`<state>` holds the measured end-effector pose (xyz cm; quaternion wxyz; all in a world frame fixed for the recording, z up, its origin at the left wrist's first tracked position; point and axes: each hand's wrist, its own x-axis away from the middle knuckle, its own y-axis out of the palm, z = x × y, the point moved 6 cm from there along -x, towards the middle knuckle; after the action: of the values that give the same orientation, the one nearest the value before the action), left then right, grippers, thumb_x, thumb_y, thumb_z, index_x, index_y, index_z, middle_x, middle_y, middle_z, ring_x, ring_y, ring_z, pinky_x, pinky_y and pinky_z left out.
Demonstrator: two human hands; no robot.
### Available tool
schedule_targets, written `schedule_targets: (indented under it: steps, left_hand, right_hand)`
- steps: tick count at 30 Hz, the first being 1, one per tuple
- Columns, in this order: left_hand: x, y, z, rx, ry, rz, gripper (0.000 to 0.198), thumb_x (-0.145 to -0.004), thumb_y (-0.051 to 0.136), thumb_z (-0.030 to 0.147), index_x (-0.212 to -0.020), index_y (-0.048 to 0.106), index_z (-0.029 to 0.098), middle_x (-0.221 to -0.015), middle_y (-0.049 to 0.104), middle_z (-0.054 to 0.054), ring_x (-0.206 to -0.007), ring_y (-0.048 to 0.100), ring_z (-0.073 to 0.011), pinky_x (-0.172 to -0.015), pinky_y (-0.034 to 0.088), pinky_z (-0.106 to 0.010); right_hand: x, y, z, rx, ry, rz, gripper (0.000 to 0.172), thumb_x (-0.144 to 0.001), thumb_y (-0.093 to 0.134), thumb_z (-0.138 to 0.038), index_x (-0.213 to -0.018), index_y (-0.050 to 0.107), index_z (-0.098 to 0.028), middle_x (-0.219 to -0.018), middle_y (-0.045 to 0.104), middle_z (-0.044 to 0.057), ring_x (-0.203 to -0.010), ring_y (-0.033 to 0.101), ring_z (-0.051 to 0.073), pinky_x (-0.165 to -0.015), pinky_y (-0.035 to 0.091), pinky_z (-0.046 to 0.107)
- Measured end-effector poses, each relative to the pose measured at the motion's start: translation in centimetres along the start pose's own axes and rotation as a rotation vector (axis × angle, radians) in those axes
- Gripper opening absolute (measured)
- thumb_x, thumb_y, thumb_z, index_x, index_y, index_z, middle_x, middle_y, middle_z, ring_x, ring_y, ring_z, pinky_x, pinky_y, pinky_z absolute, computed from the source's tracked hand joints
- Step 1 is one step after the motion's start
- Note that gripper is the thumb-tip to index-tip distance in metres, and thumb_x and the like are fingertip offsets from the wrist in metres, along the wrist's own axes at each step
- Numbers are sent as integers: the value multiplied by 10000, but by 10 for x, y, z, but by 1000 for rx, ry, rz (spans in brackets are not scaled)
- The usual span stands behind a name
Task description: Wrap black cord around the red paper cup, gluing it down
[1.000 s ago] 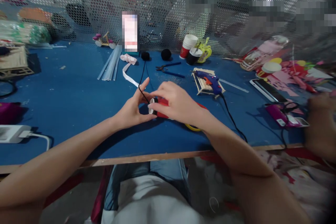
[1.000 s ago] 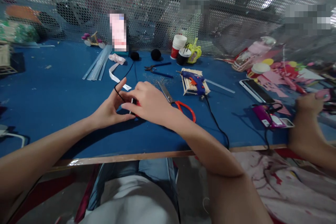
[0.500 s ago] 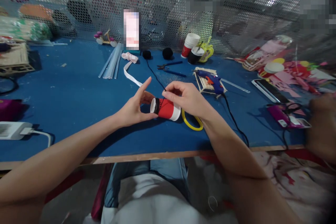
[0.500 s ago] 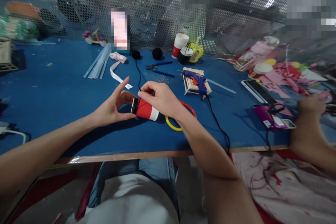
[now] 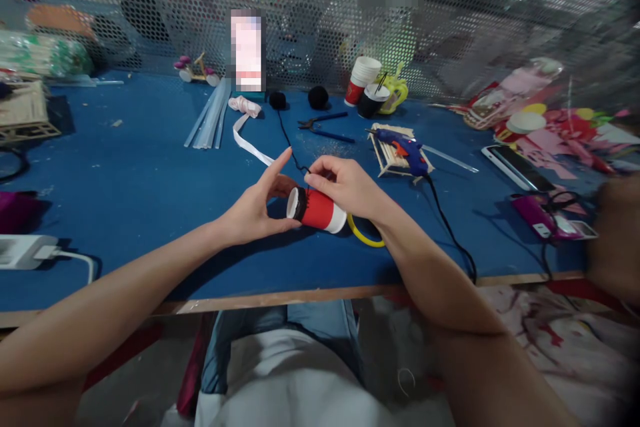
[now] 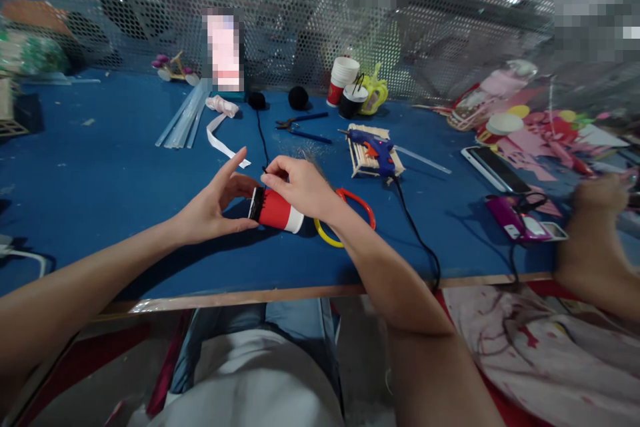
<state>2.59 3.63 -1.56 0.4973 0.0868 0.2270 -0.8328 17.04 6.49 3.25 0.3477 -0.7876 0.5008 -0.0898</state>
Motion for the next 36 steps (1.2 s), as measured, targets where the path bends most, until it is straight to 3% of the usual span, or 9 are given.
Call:
schedule_targets:
  steps: [22,30,36]
  left_hand:
    - [2,1,7,-200,90,-54,1021,-723,729,209,-1498,72,312,-1240,563,-102,-1123,569,-236,-1032,449,-433]
    - [1,1,7,-208,105,-59,1016,-734,722,215,-1498,59,313,-1252,557,-111,-1148,559,-239,-1032,449,-436]
    - [2,1,7,-208,103,-58,1005,-736,720,212,-1497,72,317,-1260,554,-112,-1166,550,-247,-1049,437,-451]
  right_hand:
    - [3,15,7,120,53,-121,132,-890,436,-309,-816,445,-200,-733,517,-8,-671,464,131,-650,345,289]
    - [2,10,0,144,-32,-5,135,-885,443,-283,-778,420,-204,-767,500,5,-695,446,131,-667,343,289]
    - [3,16,7,170,34,-106,127,-906,408,-305,-823,411,-210,-729,501,-11,-657,454,131,-634,327,286]
